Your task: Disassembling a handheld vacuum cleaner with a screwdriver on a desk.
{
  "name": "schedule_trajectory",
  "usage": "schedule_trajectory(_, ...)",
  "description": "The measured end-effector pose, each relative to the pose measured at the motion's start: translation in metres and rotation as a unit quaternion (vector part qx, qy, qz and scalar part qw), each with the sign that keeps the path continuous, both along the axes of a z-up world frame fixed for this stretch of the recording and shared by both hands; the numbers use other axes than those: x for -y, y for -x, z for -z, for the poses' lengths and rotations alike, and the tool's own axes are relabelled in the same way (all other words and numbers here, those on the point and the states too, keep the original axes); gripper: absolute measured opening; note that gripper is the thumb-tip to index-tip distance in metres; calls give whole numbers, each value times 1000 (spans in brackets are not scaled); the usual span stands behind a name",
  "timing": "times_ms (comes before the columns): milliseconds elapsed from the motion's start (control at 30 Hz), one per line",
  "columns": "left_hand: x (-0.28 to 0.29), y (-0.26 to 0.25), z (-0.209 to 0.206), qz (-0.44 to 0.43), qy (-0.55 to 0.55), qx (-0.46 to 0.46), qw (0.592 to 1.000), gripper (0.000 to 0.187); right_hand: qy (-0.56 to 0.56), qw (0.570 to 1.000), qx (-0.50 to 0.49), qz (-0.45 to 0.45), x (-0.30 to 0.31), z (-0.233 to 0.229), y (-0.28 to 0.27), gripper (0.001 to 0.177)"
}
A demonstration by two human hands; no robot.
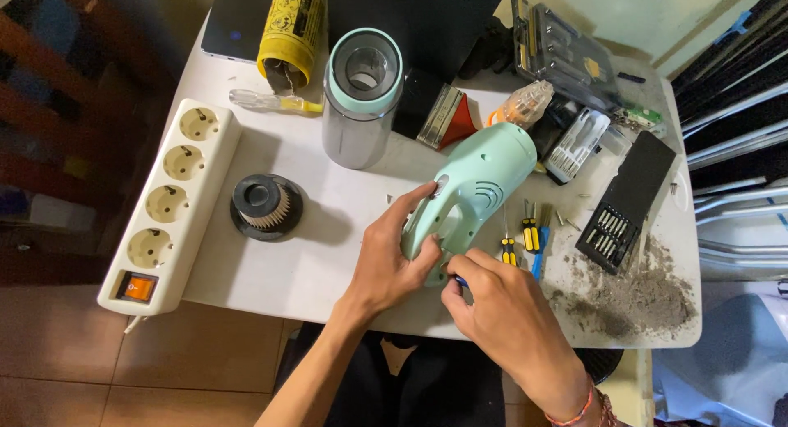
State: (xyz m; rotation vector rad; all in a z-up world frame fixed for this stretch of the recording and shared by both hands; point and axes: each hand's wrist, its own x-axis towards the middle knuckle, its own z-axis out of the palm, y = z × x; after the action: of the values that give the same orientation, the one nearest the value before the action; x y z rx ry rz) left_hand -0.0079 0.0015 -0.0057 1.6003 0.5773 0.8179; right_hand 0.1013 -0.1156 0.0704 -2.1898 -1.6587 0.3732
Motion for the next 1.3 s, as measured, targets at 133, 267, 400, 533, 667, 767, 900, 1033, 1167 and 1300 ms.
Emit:
schedule_trajectory(133, -1, -1, 3, -4, -18, 14, 1000, 60, 13, 1000, 2, 16, 4, -4, 0, 10)
schedule_trajectory(267, -1, -1, 5, -5, -10, 4, 1000, 61, -59, 998, 5, 30, 19, 5, -7, 12)
schedule_trajectory(400, -1, 0, 13, -9, -30, 29, 999, 60, -105, 991, -46, 75, 26, 7, -10, 17)
schedule_trajectory(533, -2, -1, 9, 1, -29, 12, 1000, 62, -121, 985, -75, 93, 29, 15, -13, 23)
schedule_trajectory(667, -2, -1, 8, 2, -14, 1, 1000, 61, -118, 978, -124, 118, 33, 36, -14, 26)
schedule_trajectory(767, -1, -1, 8, 0, -10, -1, 1000, 61, -95, 966, -174, 164, 29, 49, -12, 29)
schedule_trajectory(900, 0, -3, 7, 0, -19, 9, 1000, 60, -86, 954, -215, 192, 17, 57, -10, 33)
schedule_trajectory(1033, 0, -4, 5, -2, -23, 2, 1000, 61, -195, 952, -204, 121, 14, 60, -7, 31)
schedule_trajectory(1167, 2, -6, 1, -16, -8, -16, 1000, 63, -148, 949, -227, 158, 16, 61, -8, 33)
schedule_trajectory(1300, 5, -8, -1, -37, -47, -24, 998, 64, -126, 942, -259, 171, 20, 60, -10, 38)
